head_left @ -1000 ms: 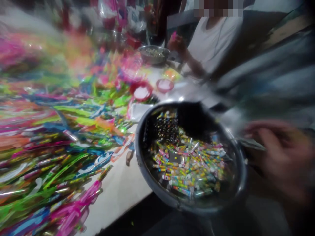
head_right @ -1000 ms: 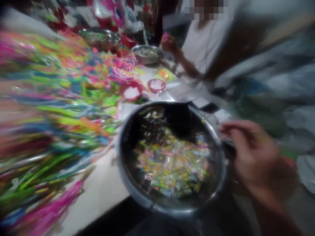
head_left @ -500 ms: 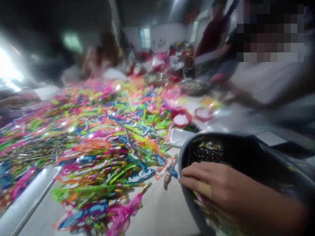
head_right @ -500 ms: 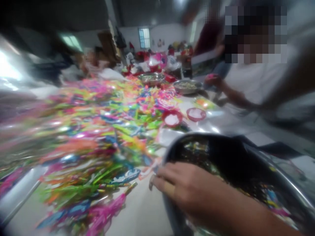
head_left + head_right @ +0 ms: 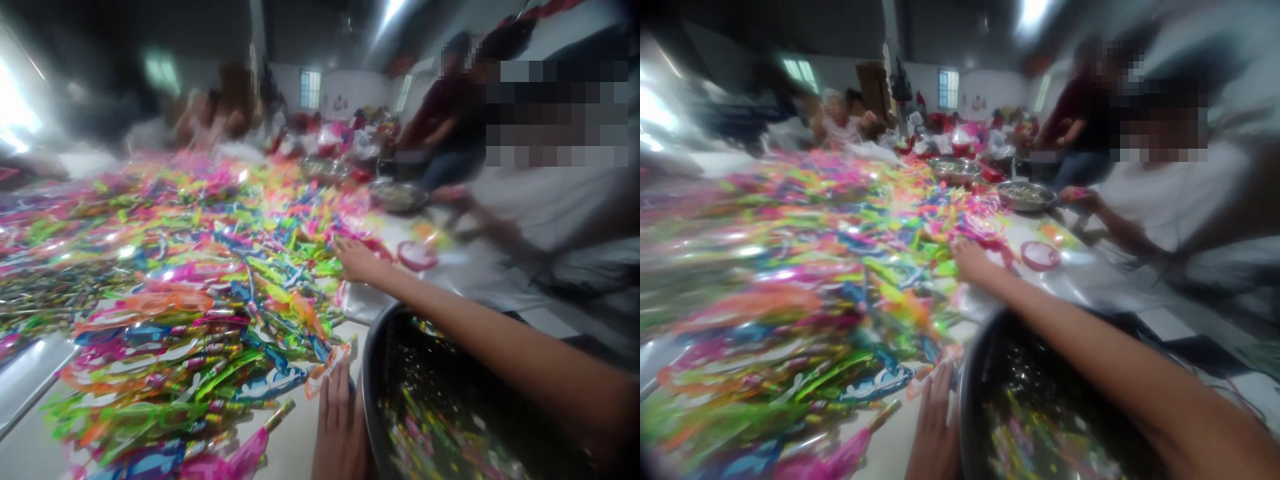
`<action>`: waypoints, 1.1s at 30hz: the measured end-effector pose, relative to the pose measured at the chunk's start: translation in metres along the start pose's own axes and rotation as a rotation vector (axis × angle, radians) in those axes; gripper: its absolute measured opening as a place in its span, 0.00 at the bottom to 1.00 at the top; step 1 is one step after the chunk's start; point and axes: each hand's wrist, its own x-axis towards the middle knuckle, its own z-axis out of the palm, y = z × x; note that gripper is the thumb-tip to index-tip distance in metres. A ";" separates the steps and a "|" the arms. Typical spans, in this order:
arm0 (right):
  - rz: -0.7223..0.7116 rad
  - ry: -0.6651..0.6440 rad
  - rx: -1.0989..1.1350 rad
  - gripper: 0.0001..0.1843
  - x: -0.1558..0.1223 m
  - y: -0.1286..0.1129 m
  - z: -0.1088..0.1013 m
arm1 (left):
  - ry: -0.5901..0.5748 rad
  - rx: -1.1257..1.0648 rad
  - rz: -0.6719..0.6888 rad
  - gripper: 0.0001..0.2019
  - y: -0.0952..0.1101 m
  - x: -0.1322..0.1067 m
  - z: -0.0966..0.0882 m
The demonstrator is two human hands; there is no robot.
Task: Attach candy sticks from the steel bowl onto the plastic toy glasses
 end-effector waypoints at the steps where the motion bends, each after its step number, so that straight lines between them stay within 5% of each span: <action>1: 0.021 -0.012 -0.022 0.28 0.015 0.005 0.014 | 0.020 0.028 0.009 0.21 -0.005 0.007 0.005; 7: 0.075 -0.022 -0.090 0.29 0.079 0.021 0.073 | 0.137 0.192 0.034 0.22 -0.051 0.041 0.042; 13: -0.015 -0.032 -0.059 0.31 0.117 0.044 0.099 | 0.237 0.344 0.050 0.25 -0.087 0.059 0.070; 24: -0.010 0.076 -0.044 0.28 0.132 0.028 0.114 | 0.140 0.388 -0.131 0.26 -0.104 0.089 0.044; 29: 0.081 0.117 -0.027 0.23 0.137 0.026 0.099 | 0.078 0.333 -0.099 0.26 -0.110 0.097 0.034; 33: 0.144 0.126 0.004 0.23 0.131 0.025 0.079 | 0.052 0.157 -0.143 0.30 -0.097 0.098 0.021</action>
